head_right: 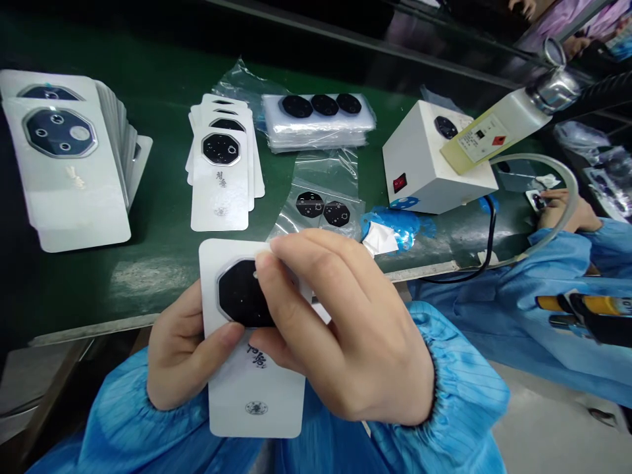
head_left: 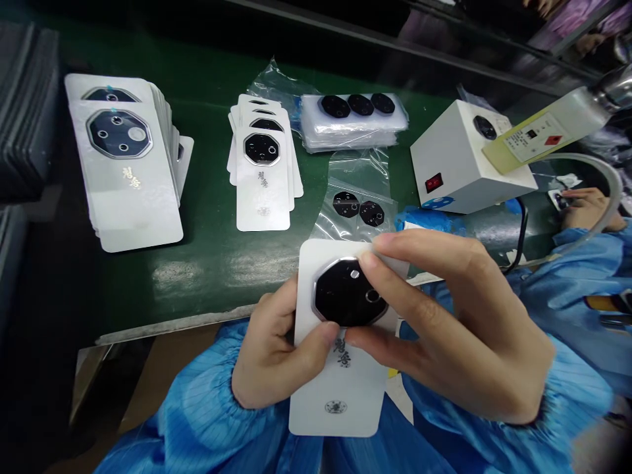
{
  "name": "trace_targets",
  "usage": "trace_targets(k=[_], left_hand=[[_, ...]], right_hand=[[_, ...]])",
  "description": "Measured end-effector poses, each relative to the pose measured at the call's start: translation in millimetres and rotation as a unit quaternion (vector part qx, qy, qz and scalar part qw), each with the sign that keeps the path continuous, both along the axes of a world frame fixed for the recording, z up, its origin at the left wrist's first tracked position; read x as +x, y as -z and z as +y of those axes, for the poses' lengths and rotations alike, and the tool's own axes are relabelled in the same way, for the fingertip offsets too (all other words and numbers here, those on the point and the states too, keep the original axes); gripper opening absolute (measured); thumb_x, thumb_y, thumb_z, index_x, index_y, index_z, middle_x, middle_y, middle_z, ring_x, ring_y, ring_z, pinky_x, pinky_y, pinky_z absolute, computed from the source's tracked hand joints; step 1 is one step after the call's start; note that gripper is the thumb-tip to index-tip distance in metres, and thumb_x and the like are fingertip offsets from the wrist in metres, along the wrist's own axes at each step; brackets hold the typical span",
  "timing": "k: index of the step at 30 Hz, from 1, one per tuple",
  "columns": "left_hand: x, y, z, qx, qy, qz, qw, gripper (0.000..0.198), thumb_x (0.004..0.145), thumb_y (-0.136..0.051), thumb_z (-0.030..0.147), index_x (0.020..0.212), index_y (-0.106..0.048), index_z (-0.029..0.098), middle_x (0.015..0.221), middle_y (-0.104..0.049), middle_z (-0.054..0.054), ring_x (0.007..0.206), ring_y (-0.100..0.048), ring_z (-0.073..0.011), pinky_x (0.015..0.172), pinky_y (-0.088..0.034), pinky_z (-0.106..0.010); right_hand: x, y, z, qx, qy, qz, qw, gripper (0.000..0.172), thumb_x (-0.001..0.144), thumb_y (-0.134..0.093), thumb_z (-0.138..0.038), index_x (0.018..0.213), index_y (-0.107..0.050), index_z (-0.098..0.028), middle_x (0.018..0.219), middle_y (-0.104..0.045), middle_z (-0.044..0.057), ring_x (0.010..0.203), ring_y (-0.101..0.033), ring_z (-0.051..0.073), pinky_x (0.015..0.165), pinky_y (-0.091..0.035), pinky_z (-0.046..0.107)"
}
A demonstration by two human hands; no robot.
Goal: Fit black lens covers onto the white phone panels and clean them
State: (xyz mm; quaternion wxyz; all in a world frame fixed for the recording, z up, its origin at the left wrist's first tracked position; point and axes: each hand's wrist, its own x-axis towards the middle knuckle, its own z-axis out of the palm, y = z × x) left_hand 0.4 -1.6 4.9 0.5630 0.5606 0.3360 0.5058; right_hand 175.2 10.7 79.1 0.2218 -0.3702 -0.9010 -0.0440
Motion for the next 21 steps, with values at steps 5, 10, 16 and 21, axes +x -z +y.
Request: trace_targets(k=[5,10,16,21], left_hand=[[1.1,-0.5,-3.8,0.016,-0.004,0.023,1.000,0.033,0.083,-0.054,0.022,0.114,-0.056,0.032,0.059,-0.057,0.005,0.042,-0.048,-0.0100,0.039,-0.040,-0.020],[2.0,-2.1,-2.6,0.021,0.001,0.027,0.999,0.034,0.082,-0.055,0.021,0.113,-0.056,0.034,0.063,-0.058,0.005,0.045,-0.049,-0.0095,0.042,-0.042,-0.020],[-0.5,-2.7,-3.2,0.006,0.017,0.025,1.000,0.035,0.083,-0.054,0.021,0.114,-0.055,0.037,0.065,-0.058,0.005,0.046,-0.049,-0.0092,0.043,-0.042,-0.019],[0.1,-3.5,-4.6,-0.001,0.022,0.014,1.000,0.031,0.084,-0.052,0.023,0.112,-0.056,0.034,0.062,-0.057,0.004,0.044,-0.048,-0.0094,0.041,-0.040,-0.019]], right_hand=[[2.3,-1.6,0.1,0.008,-0.019,-0.003,1.000,0.039,0.081,-0.064,-0.030,0.110,-0.059,-0.005,0.114,-0.055,0.017,0.111,-0.054,0.027,0.092,-0.054,0.044],[3.3,-1.1,-1.6,0.010,-0.023,0.008,1.000,0.045,0.078,-0.067,-0.030,0.112,-0.058,0.000,0.114,-0.054,0.018,0.112,-0.053,0.028,0.093,-0.053,0.044],[3.6,0.2,-3.0,0.012,-0.018,0.007,1.000,0.038,0.080,-0.064,-0.029,0.110,-0.060,-0.005,0.115,-0.054,0.017,0.110,-0.054,0.028,0.090,-0.054,0.044],[4.8,0.3,-4.0,0.004,-0.020,0.007,1.000,0.044,0.079,-0.065,-0.029,0.112,-0.058,-0.001,0.114,-0.053,0.019,0.112,-0.052,0.029,0.093,-0.052,0.044]])
